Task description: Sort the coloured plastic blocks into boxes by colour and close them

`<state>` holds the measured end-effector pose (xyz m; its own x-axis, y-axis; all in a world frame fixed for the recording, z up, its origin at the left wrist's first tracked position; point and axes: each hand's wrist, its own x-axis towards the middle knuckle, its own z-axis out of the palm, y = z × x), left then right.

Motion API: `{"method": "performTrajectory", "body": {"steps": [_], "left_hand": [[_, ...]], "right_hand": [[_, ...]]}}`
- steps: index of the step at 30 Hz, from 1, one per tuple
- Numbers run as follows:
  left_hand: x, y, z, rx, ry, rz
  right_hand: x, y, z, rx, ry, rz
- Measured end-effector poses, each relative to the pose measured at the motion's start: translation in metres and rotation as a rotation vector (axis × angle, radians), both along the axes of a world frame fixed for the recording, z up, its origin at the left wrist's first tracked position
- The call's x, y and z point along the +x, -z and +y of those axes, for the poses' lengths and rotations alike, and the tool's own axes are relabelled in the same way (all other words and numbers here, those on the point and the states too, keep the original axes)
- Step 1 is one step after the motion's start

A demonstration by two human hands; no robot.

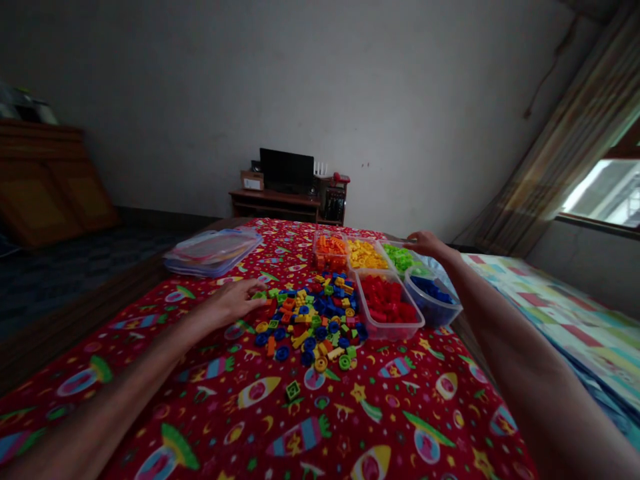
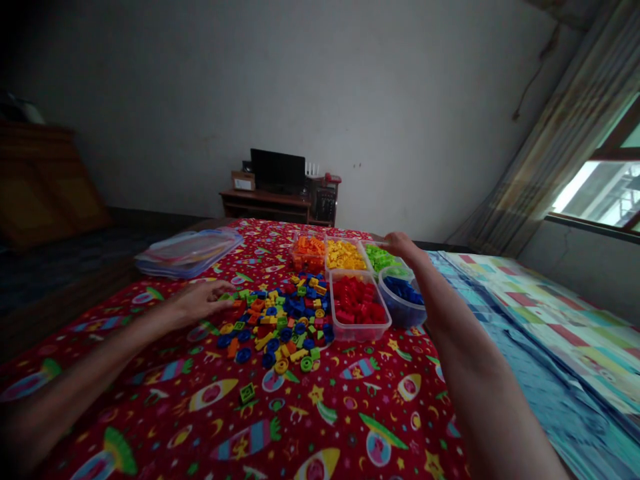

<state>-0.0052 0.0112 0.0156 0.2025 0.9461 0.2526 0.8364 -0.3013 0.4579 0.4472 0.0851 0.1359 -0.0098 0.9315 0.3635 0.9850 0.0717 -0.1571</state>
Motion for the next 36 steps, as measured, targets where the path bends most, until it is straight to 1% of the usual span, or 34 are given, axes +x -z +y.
{"method": "performTrajectory", "body": {"steps": [2,4,6,8,11,14,16,19,22,25,27,29,33,36], "left_hand": [[0.005,0.005,0.002,0.078,0.003,0.022],[0.011,0.010,0.001,0.095,0.053,0.042],[0.015,0.013,-0.002,0.076,0.118,0.040],[0.018,0.014,-0.005,0.057,0.160,0.020],[0.022,0.011,-0.009,0.058,0.146,-0.008],[0.024,0.006,-0.012,0.078,0.104,-0.038],[0.025,0.004,-0.013,0.077,0.099,-0.072],[0.023,0.005,-0.012,0.011,0.094,-0.137],[0.019,0.008,-0.012,-0.092,0.081,-0.273],[0.015,0.009,-0.014,-0.195,0.065,-0.473],[0.013,0.009,-0.016,-0.225,0.060,-0.546],[0.012,0.007,-0.017,-0.232,0.082,-0.543],[0.010,0.003,-0.015,-0.299,0.151,-0.384],[0.010,-0.003,-0.016,-0.307,0.153,-0.314]], "right_hand": [[-0.007,-0.006,-0.005,0.012,0.016,0.029],[-0.020,-0.010,-0.013,0.007,-0.013,0.084],[-0.039,-0.011,-0.024,0.023,-0.117,0.155],[-0.061,-0.008,-0.039,0.048,-0.250,0.225],[-0.097,0.004,-0.065,0.050,-0.458,0.322],[-0.133,0.022,-0.088,0.000,-0.630,0.328],[-0.155,0.036,-0.098,-0.024,-0.700,0.283],[-0.177,0.054,-0.104,-0.041,-0.724,0.198],[-0.187,0.064,-0.107,-0.072,-0.713,0.093],[-0.188,0.067,-0.113,-0.091,-0.719,0.012],[-0.186,0.067,-0.116,-0.084,-0.726,-0.007],[-0.185,0.067,-0.118,-0.085,-0.736,-0.009],[-0.186,0.068,-0.118,-0.101,-0.741,-0.026],[-0.187,0.069,-0.119,-0.073,-0.745,-0.043]]}}
